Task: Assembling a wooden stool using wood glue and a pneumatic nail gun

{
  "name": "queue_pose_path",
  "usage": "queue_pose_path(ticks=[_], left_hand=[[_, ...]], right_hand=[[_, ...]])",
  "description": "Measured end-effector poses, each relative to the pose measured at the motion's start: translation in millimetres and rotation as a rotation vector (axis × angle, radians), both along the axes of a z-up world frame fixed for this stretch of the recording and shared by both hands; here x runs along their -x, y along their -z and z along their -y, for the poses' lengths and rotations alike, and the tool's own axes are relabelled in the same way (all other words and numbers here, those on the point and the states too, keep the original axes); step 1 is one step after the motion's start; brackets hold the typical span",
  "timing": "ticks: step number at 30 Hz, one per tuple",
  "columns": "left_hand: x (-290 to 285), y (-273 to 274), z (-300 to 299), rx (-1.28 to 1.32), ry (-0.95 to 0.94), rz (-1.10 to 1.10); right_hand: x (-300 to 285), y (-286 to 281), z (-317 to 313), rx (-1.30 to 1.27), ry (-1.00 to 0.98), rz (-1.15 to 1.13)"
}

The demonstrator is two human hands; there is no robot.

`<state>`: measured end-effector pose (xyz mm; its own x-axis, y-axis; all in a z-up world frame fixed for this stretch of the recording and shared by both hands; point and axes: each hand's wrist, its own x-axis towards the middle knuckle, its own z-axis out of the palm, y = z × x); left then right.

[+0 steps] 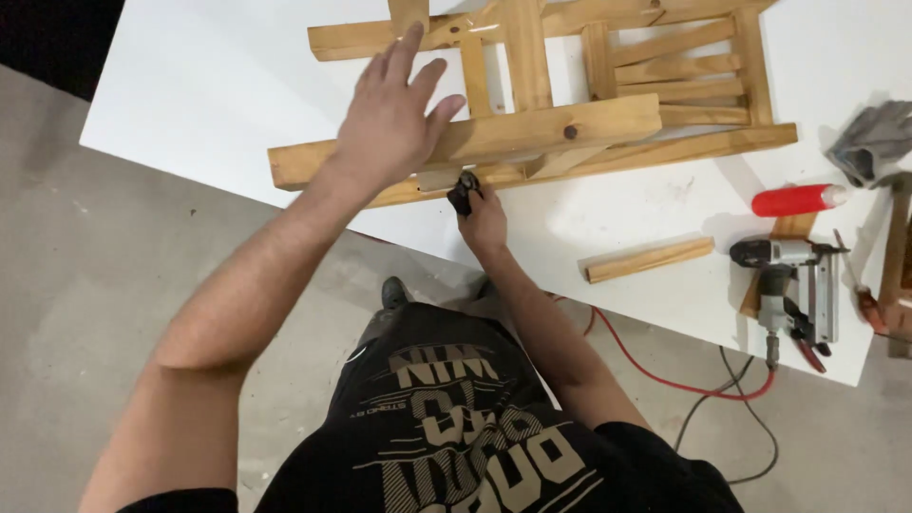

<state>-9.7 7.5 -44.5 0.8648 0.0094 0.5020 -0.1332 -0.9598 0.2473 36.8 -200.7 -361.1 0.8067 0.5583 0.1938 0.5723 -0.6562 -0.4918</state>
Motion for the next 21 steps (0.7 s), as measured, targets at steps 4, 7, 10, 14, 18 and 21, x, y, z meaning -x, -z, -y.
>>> queue_pose_path(ticks=[4, 7, 10, 14, 18, 21], left_hand=[[2, 1, 1, 0.075, -0.031, -0.03], [-5, 11, 1, 0.127, -0.061, -0.148], [-10, 27, 3, 0.106, -0.076, -0.177], [-7, 29, -3, 0.071, -0.1, -0.089], [-4, 21, -16, 0.22, 0.021, -0.229], [-14, -11, -45, 0.154, 0.063, -0.252]], right_hand=[[8, -19, 1, -0.272, 0.292, -0.036], [21, 33, -12, -0.133, 0.193, 0.017], [33, -8, -3, -0.265, 0.129, -0.225], [33, -79, 73, -0.016, 0.233, -0.5], [-21, -110, 192, 0.063, 0.392, -0.428], [-91, -149, 231, 0.012, 0.409, -0.298]])
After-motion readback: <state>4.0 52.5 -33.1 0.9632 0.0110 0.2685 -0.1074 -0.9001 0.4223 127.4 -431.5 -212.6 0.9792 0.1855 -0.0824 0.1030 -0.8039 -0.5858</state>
